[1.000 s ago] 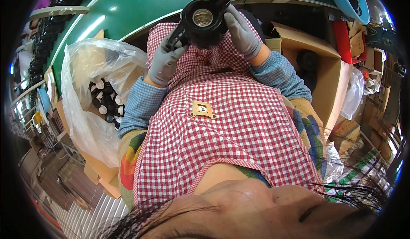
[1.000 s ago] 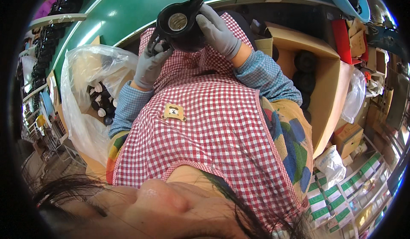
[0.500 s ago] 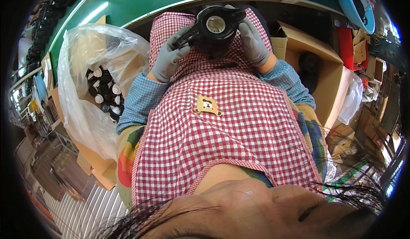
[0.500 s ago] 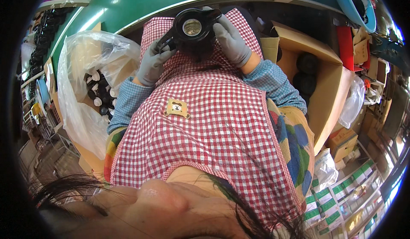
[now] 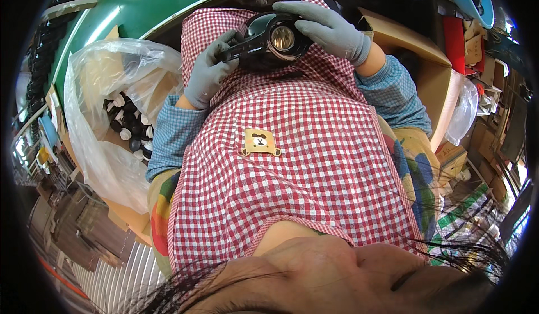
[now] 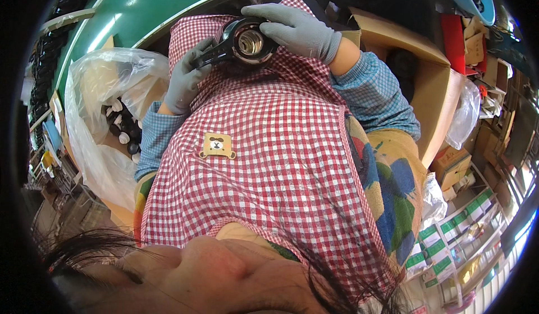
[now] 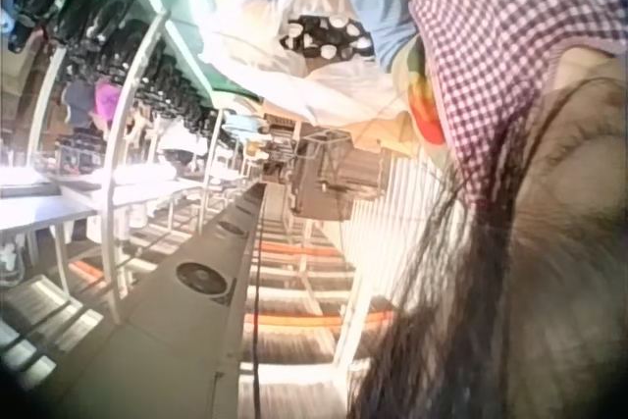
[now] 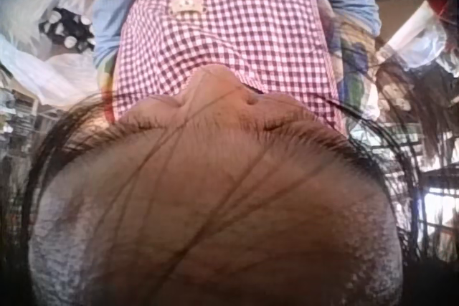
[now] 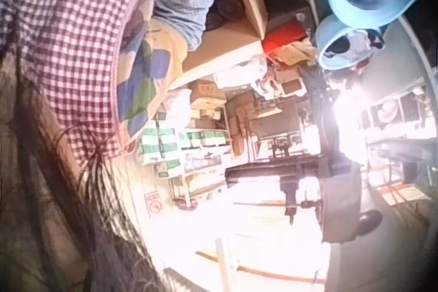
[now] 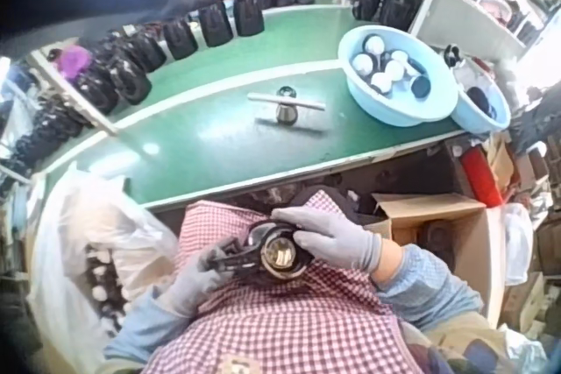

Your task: The person assembles small black table lamps by inserting a metal rod into the base, screwing in a light bulb, and attaching a white lampshade. They repeat this process for multiple units, placing finished lamps into a cardboard box.

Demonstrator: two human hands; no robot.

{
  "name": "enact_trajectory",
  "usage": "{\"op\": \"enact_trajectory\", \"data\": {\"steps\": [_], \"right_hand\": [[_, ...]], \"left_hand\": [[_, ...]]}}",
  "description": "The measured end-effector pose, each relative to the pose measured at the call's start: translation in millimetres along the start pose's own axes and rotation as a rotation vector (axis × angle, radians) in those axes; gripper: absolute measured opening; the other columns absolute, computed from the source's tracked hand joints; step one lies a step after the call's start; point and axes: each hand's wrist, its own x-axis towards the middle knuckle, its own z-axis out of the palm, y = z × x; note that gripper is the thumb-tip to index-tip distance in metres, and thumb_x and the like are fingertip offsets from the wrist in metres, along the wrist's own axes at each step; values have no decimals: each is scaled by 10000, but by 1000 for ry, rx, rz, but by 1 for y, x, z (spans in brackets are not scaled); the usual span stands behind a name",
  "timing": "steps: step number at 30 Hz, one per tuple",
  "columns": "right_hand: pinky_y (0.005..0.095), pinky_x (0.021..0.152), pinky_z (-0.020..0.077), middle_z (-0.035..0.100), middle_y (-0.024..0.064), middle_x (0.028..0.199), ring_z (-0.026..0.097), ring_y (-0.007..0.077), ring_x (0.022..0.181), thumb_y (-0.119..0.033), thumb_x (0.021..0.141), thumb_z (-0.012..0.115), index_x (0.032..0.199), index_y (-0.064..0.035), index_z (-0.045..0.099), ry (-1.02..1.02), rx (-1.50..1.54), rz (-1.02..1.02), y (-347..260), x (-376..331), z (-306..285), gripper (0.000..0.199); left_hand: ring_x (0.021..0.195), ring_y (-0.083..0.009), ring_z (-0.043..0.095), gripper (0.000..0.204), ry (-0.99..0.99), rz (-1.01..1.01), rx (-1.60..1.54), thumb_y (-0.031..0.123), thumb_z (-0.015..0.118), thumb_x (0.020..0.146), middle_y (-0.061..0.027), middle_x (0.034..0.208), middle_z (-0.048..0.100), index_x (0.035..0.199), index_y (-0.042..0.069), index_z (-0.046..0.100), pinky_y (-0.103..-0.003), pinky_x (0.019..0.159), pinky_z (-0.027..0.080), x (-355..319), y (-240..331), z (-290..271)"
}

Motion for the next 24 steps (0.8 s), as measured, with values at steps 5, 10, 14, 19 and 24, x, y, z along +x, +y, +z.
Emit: {"op": "enact_trajectory", "data": {"steps": [5, 10, 14, 19, 24], "right_hand": [[366, 1105, 492, 628, 163, 1390, 612, 261, 1275, -170, 1041, 521, 1480, -75, 546, 31, 0, -8, 7, 7, -5, 450], [357, 1067, 522, 639, 170, 1375, 635, 250, 1242, -195, 1051, 548, 1468, -69, 557, 30, -110, 48, -6, 15, -6, 436], [357, 1066, 523, 636, 162, 1382, 630, 248, 1250, -225, 1054, 576, 1469, -77, 562, 6, 81, 43, 8, 19, -9, 441], [346, 1084, 510, 637, 146, 1397, 625, 247, 1265, -241, 1048, 597, 1476, -98, 566, 54, 154, 147, 14, 8, -7, 453], [330, 975, 560, 734, 135, 1229, 707, 228, 1124, -264, 1022, 640, 1341, -98, 691, 201, -79, 135, 21, 0, -2, 363]], "left_hand": [[771, -30, 464, 678, 98, -10, 62, 49, 686, 875, 72, 886, 503, 1501, -68, 452, -177, 721, 396, 2, 7, 8], [734, -25, 470, 731, 90, -41, 32, 54, 687, 859, 62, 857, 502, 1520, -83, 407, -164, 666, 385, 6, 11, 6], [708, -28, 473, 733, 86, -47, 35, 41, 659, 857, 52, 856, 510, 1528, -83, 392, -164, 639, 384, 6, 7, -3], [728, -31, 484, 726, 91, -59, -43, 37, 631, 847, 43, 898, 524, 1527, -76, 401, -163, 649, 393, 4, 10, -4], [786, -27, 508, 721, 34, -70, -113, 53, 671, 851, 32, 979, 571, 1518, -66, 424, -159, 702, 413, -1, 13, -11]]}}
